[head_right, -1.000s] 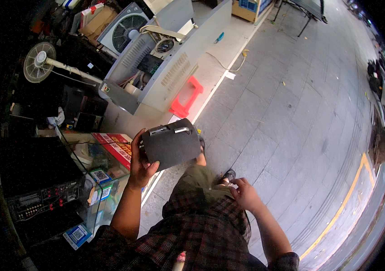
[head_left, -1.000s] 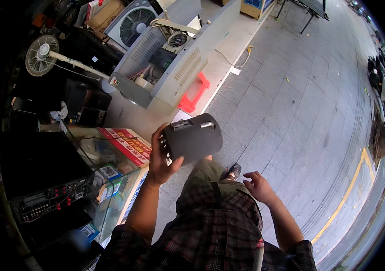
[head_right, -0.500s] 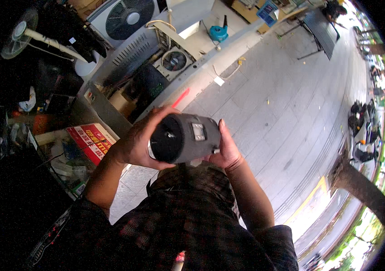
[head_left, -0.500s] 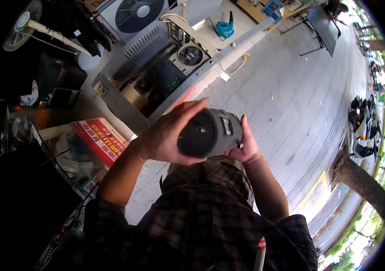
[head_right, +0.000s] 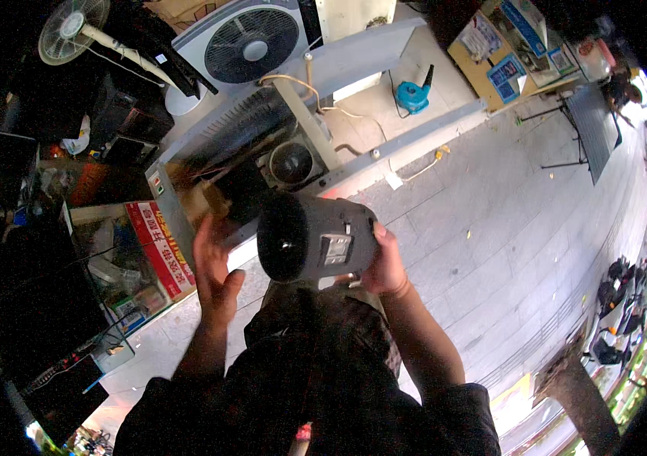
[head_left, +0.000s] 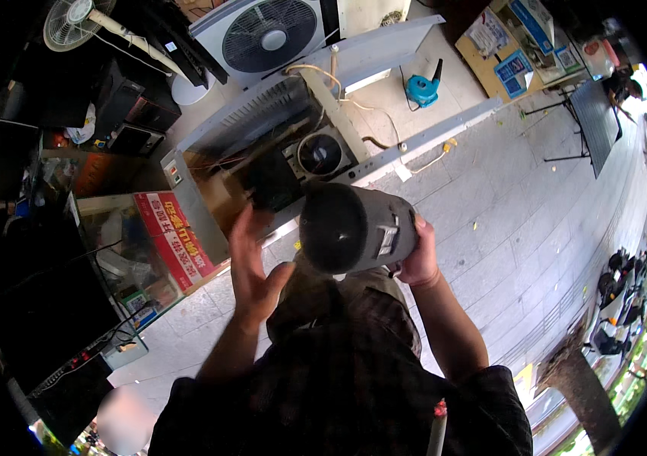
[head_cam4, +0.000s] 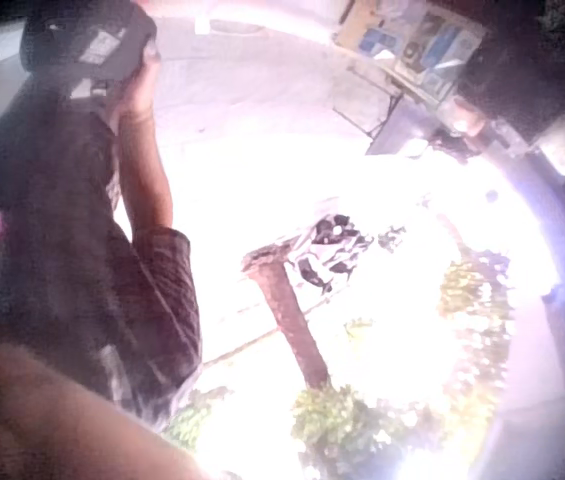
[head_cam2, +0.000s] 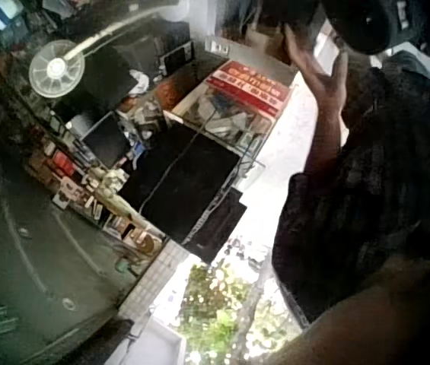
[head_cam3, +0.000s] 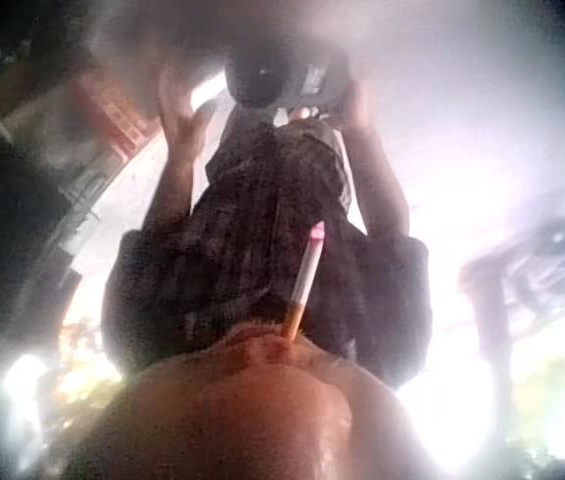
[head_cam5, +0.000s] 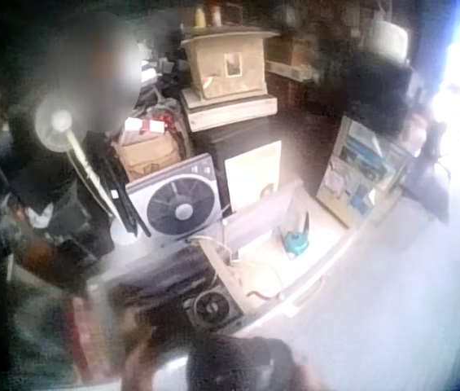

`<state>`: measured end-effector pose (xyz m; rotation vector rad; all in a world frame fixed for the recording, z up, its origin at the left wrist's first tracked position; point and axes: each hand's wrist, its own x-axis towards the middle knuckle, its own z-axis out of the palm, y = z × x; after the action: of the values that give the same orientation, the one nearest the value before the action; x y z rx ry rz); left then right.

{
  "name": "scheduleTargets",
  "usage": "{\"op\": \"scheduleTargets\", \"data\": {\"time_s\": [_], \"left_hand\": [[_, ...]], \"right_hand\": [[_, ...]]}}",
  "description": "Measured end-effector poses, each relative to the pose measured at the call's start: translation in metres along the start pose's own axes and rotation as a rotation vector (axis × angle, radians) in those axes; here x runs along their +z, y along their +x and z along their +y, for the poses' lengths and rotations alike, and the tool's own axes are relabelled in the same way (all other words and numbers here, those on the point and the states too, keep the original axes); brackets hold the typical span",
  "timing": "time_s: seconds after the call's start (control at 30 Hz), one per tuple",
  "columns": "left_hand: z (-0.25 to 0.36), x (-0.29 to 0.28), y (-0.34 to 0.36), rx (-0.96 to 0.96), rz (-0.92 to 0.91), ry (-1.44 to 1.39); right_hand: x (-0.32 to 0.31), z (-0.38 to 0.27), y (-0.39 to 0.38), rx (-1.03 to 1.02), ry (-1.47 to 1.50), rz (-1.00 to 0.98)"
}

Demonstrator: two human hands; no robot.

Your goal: The person uses a cordless drill to remove screws from an appliance's metal casing. They then retrieve a black cylindrical component, inspect it, and attempt to fit it into the appliance's interior. The person also handles a handheld fan and other tools during the process.

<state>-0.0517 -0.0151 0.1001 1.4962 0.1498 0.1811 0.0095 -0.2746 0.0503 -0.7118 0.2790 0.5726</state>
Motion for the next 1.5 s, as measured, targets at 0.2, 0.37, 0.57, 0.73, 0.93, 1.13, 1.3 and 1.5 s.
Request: {"op": "scheduleTargets", "data": {"time_s": [0.2,0.37,0.57,0.73,0.93,1.13,1.3,1.5], "left_hand": [[0.002,-0.002,-0.001,-0.515,-0.075,-0.350],[0.000,-0.055,0.023,-0.602,-0.072,-0.479],[-0.002,-0.073,0.052,-0.868,0.048,-0.489],[-0.016,-0.072,0.060,-0.672,-0.197,-0.266],[-0.031,-0.097,0.131,-0.601,-0.132,0.140],[-0.121,-0.126,0.258,-0.507,-0.433,1.390],[-0.194,-0.142,0.279,-0.583,-0.348,1.320],[-0.199,-0.163,0.254,-0.355,-0.303,1.209]], "right_hand": [[0.021,-0.018,0.035,-0.092,-0.323,-0.106],[0.054,-0.010,0.062,-0.111,-0.586,-0.240],[0.075,-0.008,0.075,-0.071,-0.738,-0.314],[0.091,-0.018,0.088,0.046,-0.548,-0.131],[0.072,-0.052,0.138,0.125,-0.421,-0.091],[0.062,-0.082,0.173,0.071,-0.436,-0.066],[0.050,-0.085,0.193,0.059,-0.449,-0.136],[0.039,-0.078,0.207,0.105,-0.451,-0.157]]}}
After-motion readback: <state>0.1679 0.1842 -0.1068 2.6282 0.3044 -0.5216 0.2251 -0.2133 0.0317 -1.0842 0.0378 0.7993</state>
